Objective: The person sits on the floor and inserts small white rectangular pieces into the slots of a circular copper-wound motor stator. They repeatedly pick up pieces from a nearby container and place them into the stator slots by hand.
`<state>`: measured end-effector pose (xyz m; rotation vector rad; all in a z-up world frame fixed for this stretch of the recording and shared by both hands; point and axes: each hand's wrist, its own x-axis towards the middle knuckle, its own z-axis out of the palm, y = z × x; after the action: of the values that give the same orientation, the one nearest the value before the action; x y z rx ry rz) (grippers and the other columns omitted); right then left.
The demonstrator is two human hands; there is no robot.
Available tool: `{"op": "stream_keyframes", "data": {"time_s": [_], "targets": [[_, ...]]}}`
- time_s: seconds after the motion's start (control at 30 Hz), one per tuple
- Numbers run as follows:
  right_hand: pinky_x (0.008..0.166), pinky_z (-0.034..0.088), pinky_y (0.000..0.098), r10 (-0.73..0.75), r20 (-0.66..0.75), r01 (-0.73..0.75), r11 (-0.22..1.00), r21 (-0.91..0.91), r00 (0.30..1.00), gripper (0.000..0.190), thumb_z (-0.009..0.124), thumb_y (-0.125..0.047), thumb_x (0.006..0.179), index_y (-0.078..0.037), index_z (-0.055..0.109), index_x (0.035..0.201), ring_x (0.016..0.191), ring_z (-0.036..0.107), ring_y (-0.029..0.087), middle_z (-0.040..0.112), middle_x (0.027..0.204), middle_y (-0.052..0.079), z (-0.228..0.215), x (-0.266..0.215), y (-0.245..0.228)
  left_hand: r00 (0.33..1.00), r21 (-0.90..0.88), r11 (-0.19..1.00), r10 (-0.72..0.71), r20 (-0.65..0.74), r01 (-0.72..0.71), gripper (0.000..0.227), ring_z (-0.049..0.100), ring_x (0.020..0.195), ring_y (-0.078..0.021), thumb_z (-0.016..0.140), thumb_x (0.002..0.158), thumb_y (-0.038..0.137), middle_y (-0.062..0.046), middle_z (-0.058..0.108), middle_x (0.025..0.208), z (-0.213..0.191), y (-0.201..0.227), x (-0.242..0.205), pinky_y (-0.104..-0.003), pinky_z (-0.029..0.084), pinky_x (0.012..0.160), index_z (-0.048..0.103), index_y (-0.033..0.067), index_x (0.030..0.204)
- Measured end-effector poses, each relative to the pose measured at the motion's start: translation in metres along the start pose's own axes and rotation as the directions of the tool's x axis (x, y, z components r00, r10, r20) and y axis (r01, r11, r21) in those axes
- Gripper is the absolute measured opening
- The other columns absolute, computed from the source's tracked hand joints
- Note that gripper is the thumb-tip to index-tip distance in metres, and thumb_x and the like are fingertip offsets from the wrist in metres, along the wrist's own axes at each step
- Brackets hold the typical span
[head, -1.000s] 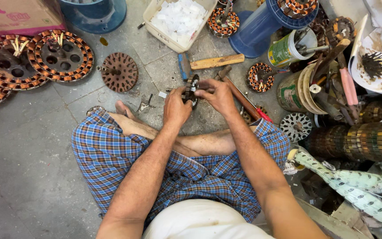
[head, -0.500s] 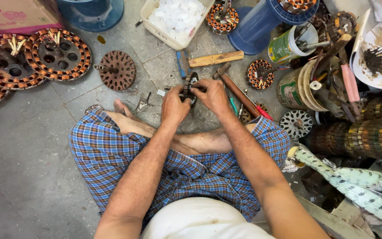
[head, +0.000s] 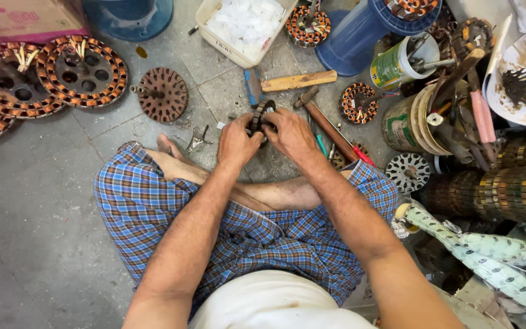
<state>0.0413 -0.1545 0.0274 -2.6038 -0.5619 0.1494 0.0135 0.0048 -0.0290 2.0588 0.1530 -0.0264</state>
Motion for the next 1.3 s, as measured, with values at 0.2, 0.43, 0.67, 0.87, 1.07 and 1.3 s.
{"op": "stream_keyframes", "data": {"time_s": [0.2, 0.43, 0.67, 0.87, 1.07, 1.3], "targets": [[0.084, 0.055, 0.0479, -0.163, 0.018, 0.162, 0.987, 0.009, 0.987, 0.024, 0.078, -0.015, 0.081, -0.006, 0.078, 0.103, 0.094, 0.068, 0.038, 0.069, 0.098, 0.018, -0.019, 0.012, 0.007, 0.989, -0.026, 0.996, 0.079, -0.124, -0.082, 0.042, 0.067, 0.109, -0.0412, 0.073, 0.08, 0.011, -0.023, 0.072, 0.116, 0.006, -0.001, -0.008, -0.046, 0.052, 0.097, 0.071, -0.001, 0.119], [0.089, 0.053, 0.0451, -0.088, -0.18, 0.102, 0.993, 0.067, 0.98, 0.021, 0.077, -0.013, 0.088, -0.007, 0.077, 0.108, 0.098, 0.07, 0.036, 0.072, 0.103, 0.016, -0.032, 0.089, 0.037, 0.991, 0.006, 1.0, -0.017, -0.136, 0.018, 0.037, 0.064, 0.107, -0.0397, 0.078, 0.079, 0.013, -0.02, 0.071, 0.11, 0.018, 0.004, -0.01, -0.047, 0.05, 0.096, 0.071, 0.0011, 0.113], [0.093, 0.054, 0.0479, -0.153, 0.008, 0.153, 0.977, -0.146, 0.988, 0.027, 0.077, -0.013, 0.088, -0.008, 0.077, 0.114, 0.105, 0.069, 0.038, 0.074, 0.109, 0.018, 0.014, 0.218, 0.059, 0.991, -0.006, 0.995, -0.104, -0.084, 0.104, 0.032, 0.066, 0.105, -0.0398, 0.077, 0.081, 0.016, -0.021, 0.07, 0.107, 0.012, 0.021, -0.011, -0.047, 0.051, 0.094, 0.072, -0.0008, 0.108], [0.081, 0.056, 0.0467, 0.127, 0.219, -0.076, 0.971, -0.226, 0.967, 0.03, 0.08, -0.014, 0.074, -0.016, 0.079, 0.104, 0.096, 0.071, 0.033, 0.075, 0.103, 0.011, 0.044, 0.25, 0.049, 0.984, -0.052, 0.989, -0.143, -0.104, 0.139, 0.034, 0.066, 0.104, -0.0399, 0.074, 0.08, 0.017, -0.02, 0.069, 0.109, 0.002, 0.034, -0.008, -0.048, 0.052, 0.092, 0.07, -0.0005, 0.109], [0.079, 0.057, 0.0474, 0.026, 0.039, -0.019, 0.984, -0.176, 0.999, 0.013, 0.08, -0.021, 0.084, -0.014, 0.081, 0.094, 0.088, 0.073, 0.033, 0.077, 0.092, 0.012, 0.023, 0.235, 0.045, 0.983, -0.015, 0.986, -0.169, -0.071, 0.169, 0.035, 0.064, 0.105, -0.0404, 0.073, 0.083, 0.019, -0.02, 0.067, 0.111, 0.006, 0.033, -0.009, -0.049, 0.051, 0.091, 0.068, 0.0014, 0.112], [0.076, 0.062, 0.0355, -0.046, -0.315, 0.104, 0.98, 0.168, 0.948, 0.014, 0.08, -0.014, 0.085, -0.003, 0.079, 0.094, 0.079, 0.078, 0.022, 0.08, 0.088, 0.012, -0.005, 0.204, 0.042, 0.983, -0.039, 0.984, -0.178, -0.036, 0.176, 0.038, 0.066, 0.104, -0.0354, 0.08, 0.078, 0.023, -0.016, 0.068, 0.108, -0.002, 0.031, -0.01, -0.046, 0.051, 0.092, 0.071, 0.0043, 0.11]]}}
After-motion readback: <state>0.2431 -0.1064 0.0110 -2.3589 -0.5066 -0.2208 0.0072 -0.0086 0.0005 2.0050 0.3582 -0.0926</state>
